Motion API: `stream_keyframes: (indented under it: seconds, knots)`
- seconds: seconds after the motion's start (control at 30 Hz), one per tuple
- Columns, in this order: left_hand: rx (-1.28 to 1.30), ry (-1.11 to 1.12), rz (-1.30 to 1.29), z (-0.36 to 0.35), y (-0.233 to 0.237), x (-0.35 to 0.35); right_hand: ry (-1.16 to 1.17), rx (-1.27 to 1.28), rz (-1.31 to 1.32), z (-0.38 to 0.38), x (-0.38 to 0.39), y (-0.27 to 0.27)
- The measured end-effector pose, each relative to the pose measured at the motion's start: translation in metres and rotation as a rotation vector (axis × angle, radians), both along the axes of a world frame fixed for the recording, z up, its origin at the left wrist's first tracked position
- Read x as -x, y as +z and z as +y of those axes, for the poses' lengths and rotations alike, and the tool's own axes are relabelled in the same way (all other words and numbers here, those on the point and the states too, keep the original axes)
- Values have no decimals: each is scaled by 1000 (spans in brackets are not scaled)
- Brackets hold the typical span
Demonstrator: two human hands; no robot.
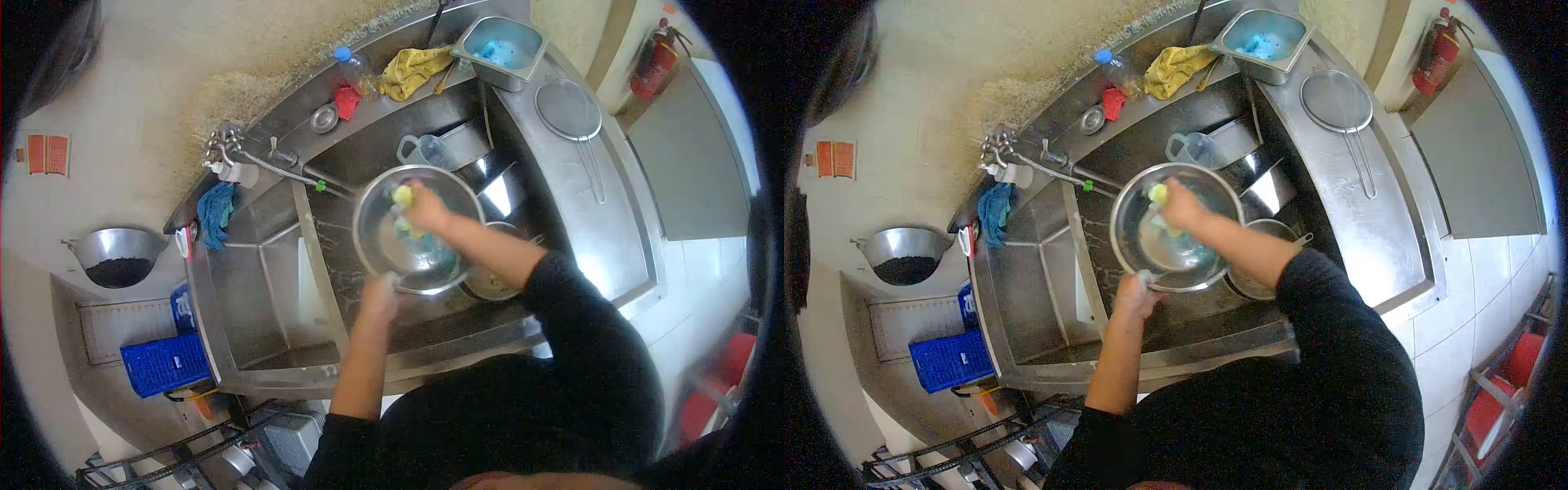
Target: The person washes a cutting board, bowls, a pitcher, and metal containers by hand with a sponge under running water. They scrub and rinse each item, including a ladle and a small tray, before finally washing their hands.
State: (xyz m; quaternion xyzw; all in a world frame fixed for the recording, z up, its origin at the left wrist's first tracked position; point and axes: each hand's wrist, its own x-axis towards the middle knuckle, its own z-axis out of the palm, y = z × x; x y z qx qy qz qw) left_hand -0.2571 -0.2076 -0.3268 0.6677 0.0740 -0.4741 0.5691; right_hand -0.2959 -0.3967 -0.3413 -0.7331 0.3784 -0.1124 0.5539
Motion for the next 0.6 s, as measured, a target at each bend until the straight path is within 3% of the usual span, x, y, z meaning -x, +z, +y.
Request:
stream_keyframes:
  seconds: [0.07,0.13,0.17,0.2,0.23,0.37,0.43,0.47,0.5,0.53,0.57,0.6]
  knots:
    - [-44,-106,-3,-8,10,10,-33,-26,-161,42,-9,-8]
    - [-25,-62,-7,4,2,-5,323,222,-378,76,-1,-18]
    - [-24,-17,-3,14,0,-13,327,226,-375,77,6,-19]
    - [138,-149,-26,17,23,-13,587,204,-334,73,16,-20]
    - [135,-153,-24,24,14,-16,842,172,-287,73,22,-21]
    - [37,-175,22,24,-6,8,633,236,-214,68,-1,-5]
    - [104,-20,135,22,-16,21,-68,-61,-70,50,-23,9]
    - [133,37,138,11,7,27,-63,-65,-71,52,-21,6]
    - [128,40,133,11,9,21,129,46,-120,56,-16,-2]
    - [2,5,42,12,12,11,315,163,-169,59,-13,-9]
    - [-118,-29,-50,10,15,1,313,170,-173,67,-10,-17]
    - [146,20,18,14,17,-4,449,294,-265,81,-3,-23]
